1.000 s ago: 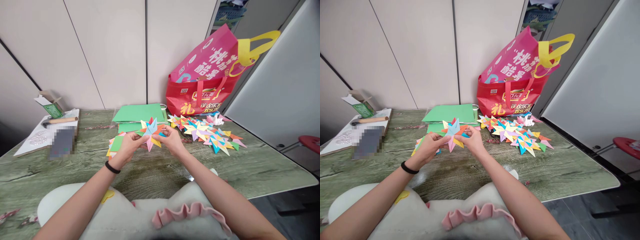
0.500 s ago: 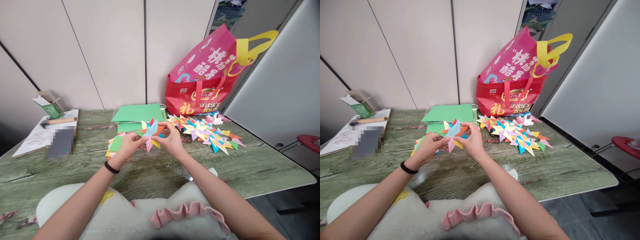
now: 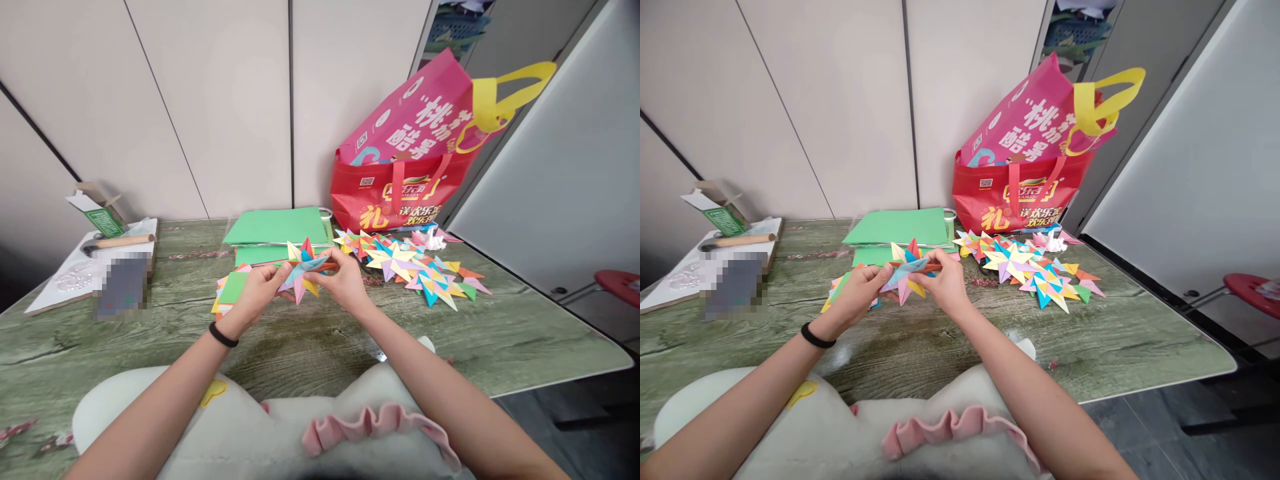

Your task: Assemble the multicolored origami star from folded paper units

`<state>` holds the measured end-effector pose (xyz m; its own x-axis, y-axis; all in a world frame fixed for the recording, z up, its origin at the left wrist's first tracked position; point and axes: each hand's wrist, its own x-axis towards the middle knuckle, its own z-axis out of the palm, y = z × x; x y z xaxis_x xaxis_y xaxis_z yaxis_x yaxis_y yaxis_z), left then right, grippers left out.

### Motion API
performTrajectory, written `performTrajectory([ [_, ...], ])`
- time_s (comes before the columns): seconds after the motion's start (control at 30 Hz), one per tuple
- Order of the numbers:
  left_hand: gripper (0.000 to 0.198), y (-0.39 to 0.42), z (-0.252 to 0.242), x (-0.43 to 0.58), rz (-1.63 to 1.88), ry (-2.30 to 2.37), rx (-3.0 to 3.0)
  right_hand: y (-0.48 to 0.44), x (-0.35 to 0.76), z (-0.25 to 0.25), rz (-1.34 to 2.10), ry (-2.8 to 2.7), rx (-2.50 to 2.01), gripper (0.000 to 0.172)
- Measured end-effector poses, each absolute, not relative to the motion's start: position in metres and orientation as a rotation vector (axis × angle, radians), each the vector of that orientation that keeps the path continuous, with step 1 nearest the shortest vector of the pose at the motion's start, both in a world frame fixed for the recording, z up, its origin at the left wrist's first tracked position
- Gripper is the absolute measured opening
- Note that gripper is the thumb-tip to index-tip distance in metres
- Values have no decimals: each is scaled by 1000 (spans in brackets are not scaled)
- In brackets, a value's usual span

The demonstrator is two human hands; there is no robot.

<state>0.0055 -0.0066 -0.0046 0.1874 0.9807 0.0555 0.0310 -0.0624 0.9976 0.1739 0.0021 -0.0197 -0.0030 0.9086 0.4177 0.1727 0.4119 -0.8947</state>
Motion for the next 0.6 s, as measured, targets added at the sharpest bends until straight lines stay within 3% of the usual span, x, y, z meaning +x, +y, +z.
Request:
performTrajectory([
  [0.2,45,-6,-6,4,1092,954,1345,-1,172,-14,870,-1386,-936,36],
  [0.37,47,-6,-6,4,1091,903,1323,0,172,-14,1008,-1375,-945,29],
  [0.6,52,-6,-3,5,1097,884,1299,5,175,-15,772,-1437,-890,28],
])
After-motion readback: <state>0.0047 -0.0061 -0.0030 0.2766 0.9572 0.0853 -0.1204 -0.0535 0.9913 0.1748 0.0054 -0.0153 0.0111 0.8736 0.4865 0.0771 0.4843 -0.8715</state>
